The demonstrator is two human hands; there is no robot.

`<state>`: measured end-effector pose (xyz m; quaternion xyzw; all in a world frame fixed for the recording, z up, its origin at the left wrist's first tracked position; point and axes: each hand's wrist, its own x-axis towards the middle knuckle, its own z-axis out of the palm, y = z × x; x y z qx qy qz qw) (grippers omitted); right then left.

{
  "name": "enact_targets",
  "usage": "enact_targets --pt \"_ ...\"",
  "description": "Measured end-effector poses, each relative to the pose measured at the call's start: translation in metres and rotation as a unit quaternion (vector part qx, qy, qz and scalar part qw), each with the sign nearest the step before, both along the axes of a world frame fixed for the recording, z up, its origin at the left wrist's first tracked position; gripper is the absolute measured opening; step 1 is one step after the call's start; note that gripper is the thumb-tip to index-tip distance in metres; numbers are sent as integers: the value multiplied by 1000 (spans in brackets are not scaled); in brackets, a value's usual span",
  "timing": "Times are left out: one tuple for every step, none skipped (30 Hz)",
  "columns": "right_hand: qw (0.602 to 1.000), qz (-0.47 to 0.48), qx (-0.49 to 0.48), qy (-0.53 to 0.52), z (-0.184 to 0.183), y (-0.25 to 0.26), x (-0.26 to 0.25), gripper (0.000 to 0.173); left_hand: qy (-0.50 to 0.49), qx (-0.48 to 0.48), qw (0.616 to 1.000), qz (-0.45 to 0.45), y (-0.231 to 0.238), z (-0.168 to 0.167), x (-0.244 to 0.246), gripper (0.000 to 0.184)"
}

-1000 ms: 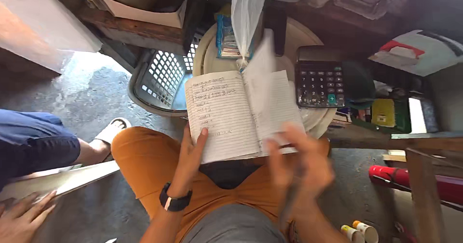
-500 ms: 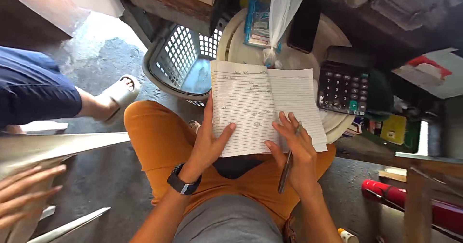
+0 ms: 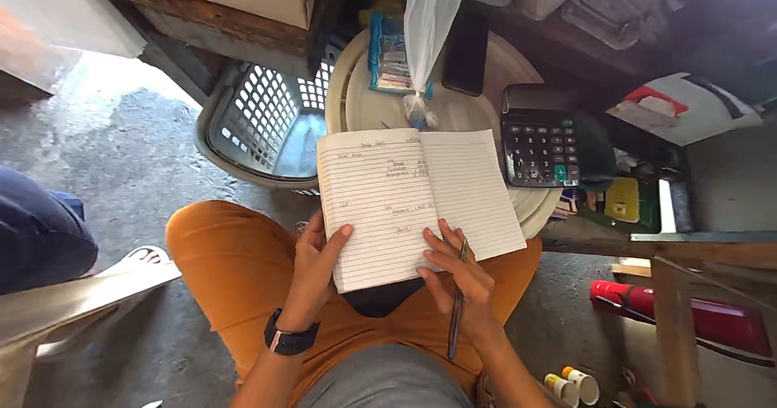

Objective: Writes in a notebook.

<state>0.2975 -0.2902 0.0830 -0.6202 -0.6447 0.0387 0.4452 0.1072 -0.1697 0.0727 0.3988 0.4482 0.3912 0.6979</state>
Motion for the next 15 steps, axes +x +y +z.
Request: enact_targets --pt "1000 10 -3 7 0 1 2 19 -12 -31 999 -3 -5 3 -2 31" --pt "1000 17 -6 12 -1 1 4 19 -17 -56 998 -23 -8 7 -5 28" --pt "1000 21 -4 15 -1 2 5 19 -17 -77 996 -52 -9 11 -7 30" --pt "1000 22 -1 18 -1 2 6 19 -16 -92 992 -84 -9 16 -8 36" --pt "1000 22 1 19 -2 2 5 18 -12 -102 989 -110 -9 21 -8 39" --pt "1000 22 2 20 -2 2 5 18 -5 -110 986 -122 -8 24 -7 39" --pt "1000 22 2 19 -2 2 4 17 2 -112 985 -131 -6 27 -6 36" --pt "1000 20 4 17 -2 2 4 16 10 -107 984 -140 -3 29 -6 35" --pt "1000 18 5 14 -2 1 3 16 13 -101 984 -147 -2 30 -6 33" --pt "1000 15 6 9 -2 0 2 15 11 -98 984 -148 -2 31 -6 30" --pt "1000 11 6 5 -2 0 1 15 2 -99 984 -146 -2 31 -7 28" --pt "1000 8 4 0 -2 -2 -1 15 -6 -102 984 -144 -2 31 -7 26" --pt "1000 7 2 -6 -1 -3 -2 14 -11 -104 984 -143 -3 30 -8 25" --pt "1000 6 -2 -12 -1 -4 -3 14 -13 -107 984 -142 -3 29 -8 24" --pt "1000 6 -6 -18 -1 -5 -4 14 -14 -109 984 -141 -4 29 -8 24"
